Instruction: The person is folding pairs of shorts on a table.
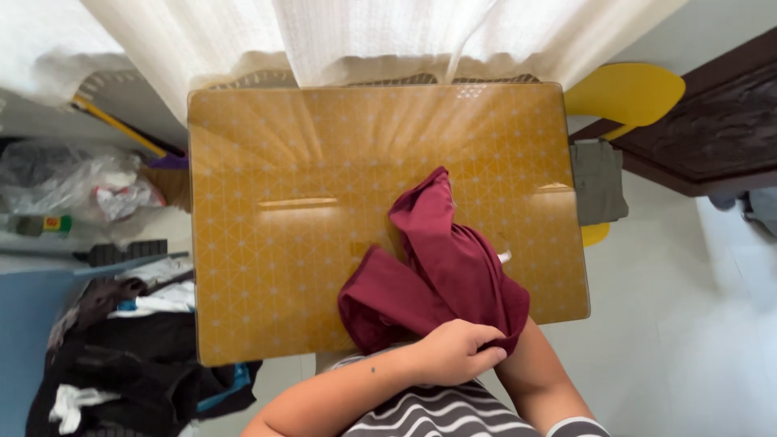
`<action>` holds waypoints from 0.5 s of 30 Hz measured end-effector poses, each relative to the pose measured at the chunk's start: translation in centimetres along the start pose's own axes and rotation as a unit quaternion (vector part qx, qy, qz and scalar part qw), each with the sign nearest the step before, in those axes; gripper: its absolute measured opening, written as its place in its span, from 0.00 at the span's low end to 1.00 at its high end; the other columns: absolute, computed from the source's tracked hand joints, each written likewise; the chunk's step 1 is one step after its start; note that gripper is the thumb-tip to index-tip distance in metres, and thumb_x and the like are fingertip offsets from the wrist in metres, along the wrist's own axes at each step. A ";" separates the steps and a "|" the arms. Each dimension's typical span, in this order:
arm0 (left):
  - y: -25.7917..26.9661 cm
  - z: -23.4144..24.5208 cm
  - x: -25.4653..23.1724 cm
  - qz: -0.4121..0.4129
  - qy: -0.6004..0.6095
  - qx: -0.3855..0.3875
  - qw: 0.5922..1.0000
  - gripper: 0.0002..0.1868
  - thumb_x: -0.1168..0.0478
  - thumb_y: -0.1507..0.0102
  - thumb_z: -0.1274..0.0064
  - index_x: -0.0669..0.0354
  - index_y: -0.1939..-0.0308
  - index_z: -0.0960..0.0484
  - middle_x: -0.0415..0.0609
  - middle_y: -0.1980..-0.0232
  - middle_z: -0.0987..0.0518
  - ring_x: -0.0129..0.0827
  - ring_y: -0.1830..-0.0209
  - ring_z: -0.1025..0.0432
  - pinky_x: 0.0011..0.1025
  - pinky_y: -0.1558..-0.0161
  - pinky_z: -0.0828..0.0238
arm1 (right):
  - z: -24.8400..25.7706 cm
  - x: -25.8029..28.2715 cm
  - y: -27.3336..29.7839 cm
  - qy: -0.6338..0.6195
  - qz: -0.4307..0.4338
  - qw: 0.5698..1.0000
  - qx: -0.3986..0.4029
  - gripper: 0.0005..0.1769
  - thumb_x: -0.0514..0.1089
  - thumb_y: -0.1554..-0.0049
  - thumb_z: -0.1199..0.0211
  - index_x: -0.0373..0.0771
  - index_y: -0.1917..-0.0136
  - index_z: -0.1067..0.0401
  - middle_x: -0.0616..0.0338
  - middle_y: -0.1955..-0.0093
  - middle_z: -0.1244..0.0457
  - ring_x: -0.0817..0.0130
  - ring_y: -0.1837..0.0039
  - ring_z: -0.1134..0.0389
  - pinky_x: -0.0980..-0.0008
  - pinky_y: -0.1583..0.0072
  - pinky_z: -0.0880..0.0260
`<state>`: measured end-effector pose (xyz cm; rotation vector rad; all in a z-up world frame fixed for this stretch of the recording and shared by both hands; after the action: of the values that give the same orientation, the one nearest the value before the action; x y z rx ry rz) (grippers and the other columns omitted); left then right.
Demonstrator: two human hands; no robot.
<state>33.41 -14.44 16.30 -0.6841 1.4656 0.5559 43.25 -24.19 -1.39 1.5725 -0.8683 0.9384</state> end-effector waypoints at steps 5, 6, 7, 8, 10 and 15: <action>-1.9 0.0 0.3 0.091 0.024 -0.032 0.995 0.13 0.58 0.32 0.48 0.64 0.50 0.18 0.56 0.61 0.17 0.43 0.62 0.22 0.37 0.57 0.25 | 4.1 -0.1 -1.4 -0.046 0.007 0.997 0.056 0.16 0.37 0.38 0.44 0.32 0.37 0.29 0.52 0.39 0.33 0.63 0.39 0.31 0.62 0.38 0.31; -2.1 -0.3 0.7 0.130 0.045 -0.034 0.990 0.13 0.58 0.31 0.49 0.65 0.51 0.17 0.56 0.62 0.17 0.42 0.63 0.22 0.37 0.58 0.25 | 5.3 -0.3 -1.3 -0.056 0.006 0.996 0.066 0.16 0.37 0.38 0.44 0.32 0.37 0.29 0.51 0.39 0.33 0.62 0.39 0.31 0.62 0.38 0.31; -2.3 -0.9 0.9 0.131 0.040 -0.039 0.990 0.13 0.58 0.31 0.49 0.65 0.51 0.17 0.56 0.62 0.17 0.42 0.63 0.22 0.37 0.58 0.25 | 4.8 -0.1 -2.2 -0.066 0.004 0.995 0.076 0.16 0.37 0.38 0.44 0.32 0.37 0.29 0.51 0.39 0.33 0.62 0.39 0.32 0.62 0.38 0.31; -2.5 -1.7 1.0 0.124 0.062 -0.018 0.990 0.13 0.59 0.31 0.49 0.65 0.50 0.18 0.56 0.60 0.17 0.39 0.61 0.22 0.36 0.56 0.25 | 4.5 0.1 -2.9 -0.075 0.002 0.994 0.084 0.17 0.36 0.38 0.44 0.32 0.36 0.29 0.51 0.38 0.33 0.62 0.39 0.32 0.62 0.37 0.31; -3.0 -3.1 1.1 0.117 0.082 -0.001 0.990 0.13 0.59 0.30 0.49 0.66 0.49 0.19 0.55 0.58 0.17 0.37 0.58 0.23 0.35 0.54 0.25 | 4.3 0.5 -4.3 -0.092 -0.003 0.991 0.102 0.17 0.36 0.38 0.43 0.32 0.36 0.30 0.51 0.38 0.34 0.62 0.38 0.32 0.61 0.37 0.32; -4.3 -4.0 1.3 0.067 0.143 0.049 0.986 0.12 0.60 0.29 0.46 0.66 0.48 0.19 0.52 0.53 0.18 0.35 0.52 0.25 0.34 0.47 0.27 | 5.0 0.4 -6.7 -0.132 -0.020 0.980 0.147 0.19 0.36 0.38 0.43 0.32 0.34 0.30 0.50 0.36 0.34 0.61 0.37 0.32 0.60 0.36 0.32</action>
<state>33.70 -20.38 15.44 -0.6077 1.8052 0.4979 50.06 -27.91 -4.44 1.9967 -0.9060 0.8703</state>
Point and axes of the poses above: each hand's wrist, its own y-axis away from the middle knuckle, its own z-axis out of the back of the hand, x = y × z, the point moved 2 cm from there along -y, towards the middle knuckle
